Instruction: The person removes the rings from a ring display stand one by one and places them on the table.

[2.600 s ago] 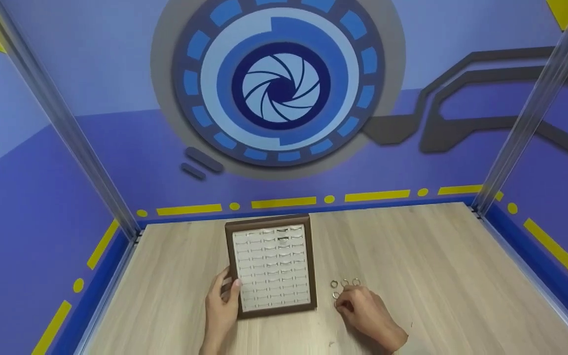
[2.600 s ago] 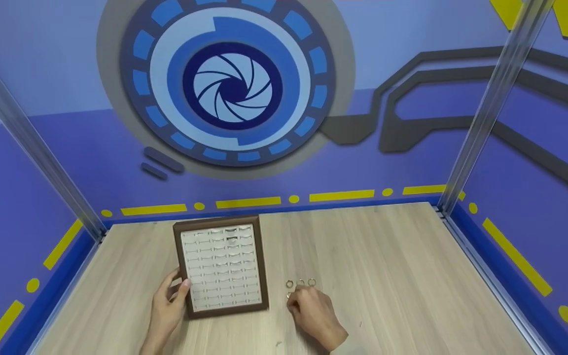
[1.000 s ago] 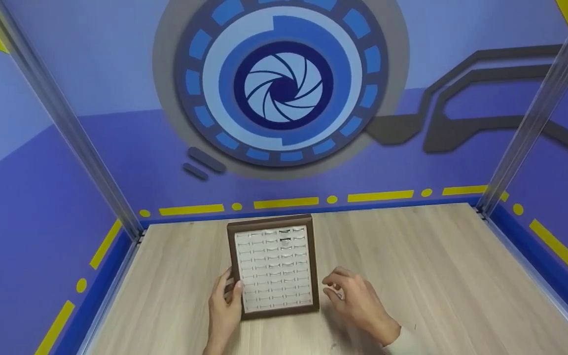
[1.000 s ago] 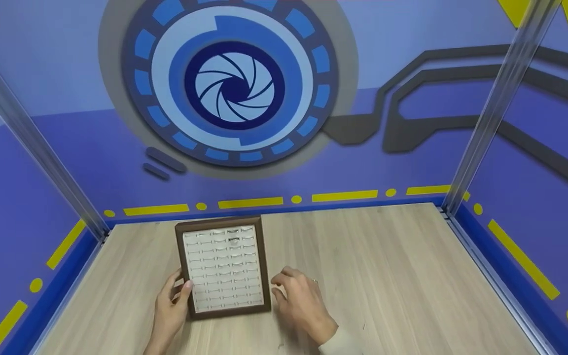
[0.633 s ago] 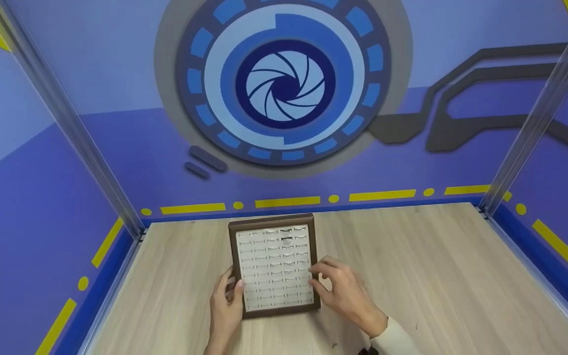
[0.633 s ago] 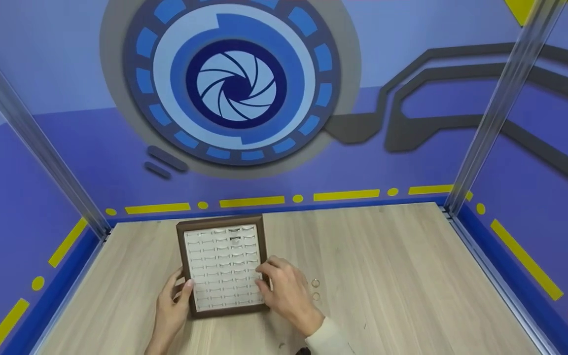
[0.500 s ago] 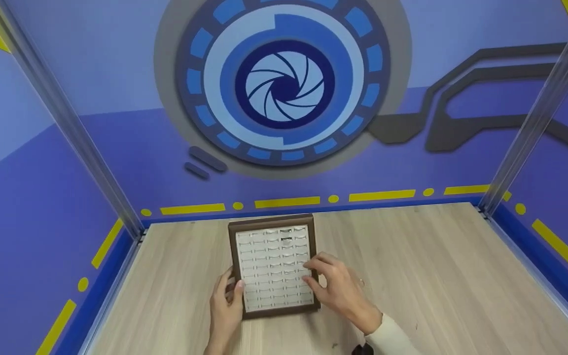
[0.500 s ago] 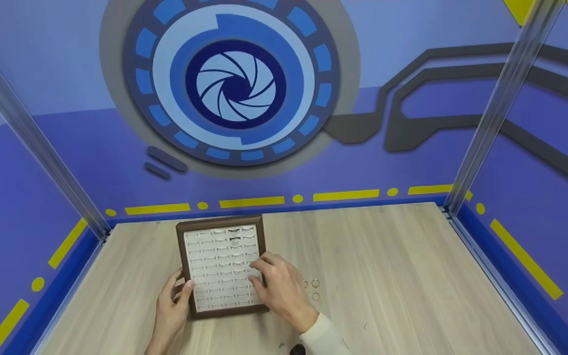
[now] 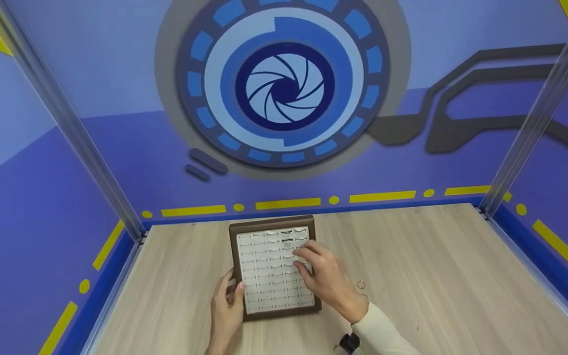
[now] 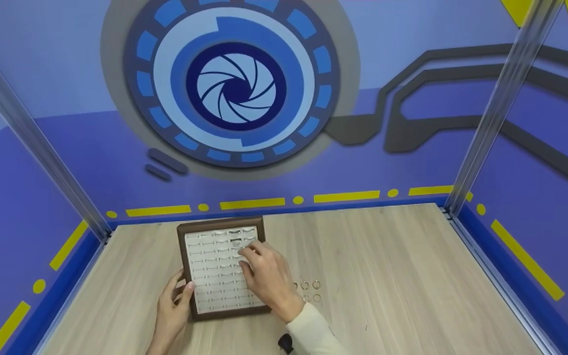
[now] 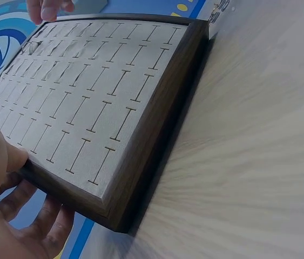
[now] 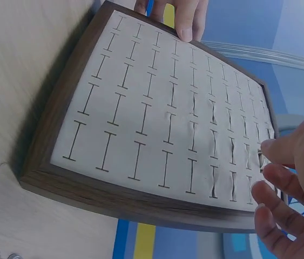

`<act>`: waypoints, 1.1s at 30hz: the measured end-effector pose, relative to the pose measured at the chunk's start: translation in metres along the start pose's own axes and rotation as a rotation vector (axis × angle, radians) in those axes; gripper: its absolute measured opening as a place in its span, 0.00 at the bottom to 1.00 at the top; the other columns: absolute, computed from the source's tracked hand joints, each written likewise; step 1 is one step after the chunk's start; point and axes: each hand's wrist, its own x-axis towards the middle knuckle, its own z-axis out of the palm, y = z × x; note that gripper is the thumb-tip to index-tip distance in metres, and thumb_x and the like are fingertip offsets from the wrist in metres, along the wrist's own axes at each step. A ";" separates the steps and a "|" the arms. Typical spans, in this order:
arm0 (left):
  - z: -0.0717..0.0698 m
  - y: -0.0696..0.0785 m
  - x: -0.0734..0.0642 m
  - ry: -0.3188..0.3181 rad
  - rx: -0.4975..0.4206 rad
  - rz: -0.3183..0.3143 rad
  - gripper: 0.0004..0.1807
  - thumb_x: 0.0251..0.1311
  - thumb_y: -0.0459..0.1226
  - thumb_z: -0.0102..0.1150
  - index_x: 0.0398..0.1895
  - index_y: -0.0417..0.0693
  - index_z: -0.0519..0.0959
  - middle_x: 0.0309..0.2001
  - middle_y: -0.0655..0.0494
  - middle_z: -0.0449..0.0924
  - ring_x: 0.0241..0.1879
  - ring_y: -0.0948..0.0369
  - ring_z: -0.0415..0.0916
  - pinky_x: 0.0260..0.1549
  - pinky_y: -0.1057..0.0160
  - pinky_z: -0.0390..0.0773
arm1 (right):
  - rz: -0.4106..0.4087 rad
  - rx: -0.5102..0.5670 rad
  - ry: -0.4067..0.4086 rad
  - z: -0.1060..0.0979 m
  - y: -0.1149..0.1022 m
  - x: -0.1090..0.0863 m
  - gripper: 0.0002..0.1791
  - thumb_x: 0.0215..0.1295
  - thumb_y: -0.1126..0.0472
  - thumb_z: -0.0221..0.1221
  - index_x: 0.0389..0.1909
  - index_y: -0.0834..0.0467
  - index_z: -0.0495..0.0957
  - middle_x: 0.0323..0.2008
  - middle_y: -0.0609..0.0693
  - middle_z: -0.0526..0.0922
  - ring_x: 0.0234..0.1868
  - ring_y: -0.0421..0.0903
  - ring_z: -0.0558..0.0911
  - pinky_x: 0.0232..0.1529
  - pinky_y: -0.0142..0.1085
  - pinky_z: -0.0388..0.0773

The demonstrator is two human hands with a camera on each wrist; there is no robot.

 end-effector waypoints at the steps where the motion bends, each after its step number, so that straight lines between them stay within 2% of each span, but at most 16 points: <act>1: 0.001 -0.001 0.000 0.008 0.001 0.007 0.26 0.79 0.34 0.58 0.76 0.39 0.70 0.66 0.39 0.78 0.60 0.44 0.81 0.60 0.45 0.85 | -0.003 -0.010 0.004 0.001 0.000 0.002 0.14 0.57 0.71 0.77 0.43 0.59 0.88 0.39 0.48 0.85 0.39 0.42 0.85 0.38 0.36 0.87; 6: 0.002 -0.003 0.000 0.034 0.009 0.057 0.25 0.78 0.33 0.59 0.74 0.35 0.72 0.62 0.38 0.80 0.56 0.46 0.82 0.55 0.49 0.86 | 0.004 -0.055 0.014 0.007 0.000 0.011 0.15 0.56 0.71 0.78 0.44 0.58 0.88 0.40 0.48 0.85 0.39 0.44 0.86 0.37 0.36 0.87; 15: 0.001 -0.001 0.000 0.019 0.003 0.048 0.25 0.79 0.33 0.57 0.75 0.37 0.71 0.65 0.38 0.78 0.59 0.45 0.82 0.57 0.45 0.86 | -0.006 -0.129 0.044 0.019 0.003 0.023 0.14 0.55 0.73 0.76 0.40 0.58 0.87 0.38 0.49 0.84 0.37 0.46 0.85 0.35 0.38 0.86; 22: 0.002 -0.001 0.000 0.012 0.003 0.051 0.25 0.80 0.34 0.57 0.75 0.36 0.70 0.65 0.39 0.78 0.58 0.45 0.82 0.58 0.45 0.85 | 0.024 -0.165 0.026 0.020 0.003 0.027 0.10 0.59 0.73 0.73 0.39 0.58 0.88 0.37 0.48 0.83 0.35 0.44 0.83 0.32 0.35 0.85; 33: 0.002 0.001 -0.001 0.002 0.014 0.023 0.25 0.80 0.34 0.56 0.76 0.38 0.70 0.65 0.39 0.78 0.60 0.44 0.81 0.61 0.42 0.84 | 0.008 -0.212 0.037 0.025 0.002 0.031 0.08 0.60 0.74 0.73 0.37 0.59 0.87 0.34 0.48 0.81 0.32 0.44 0.81 0.31 0.34 0.84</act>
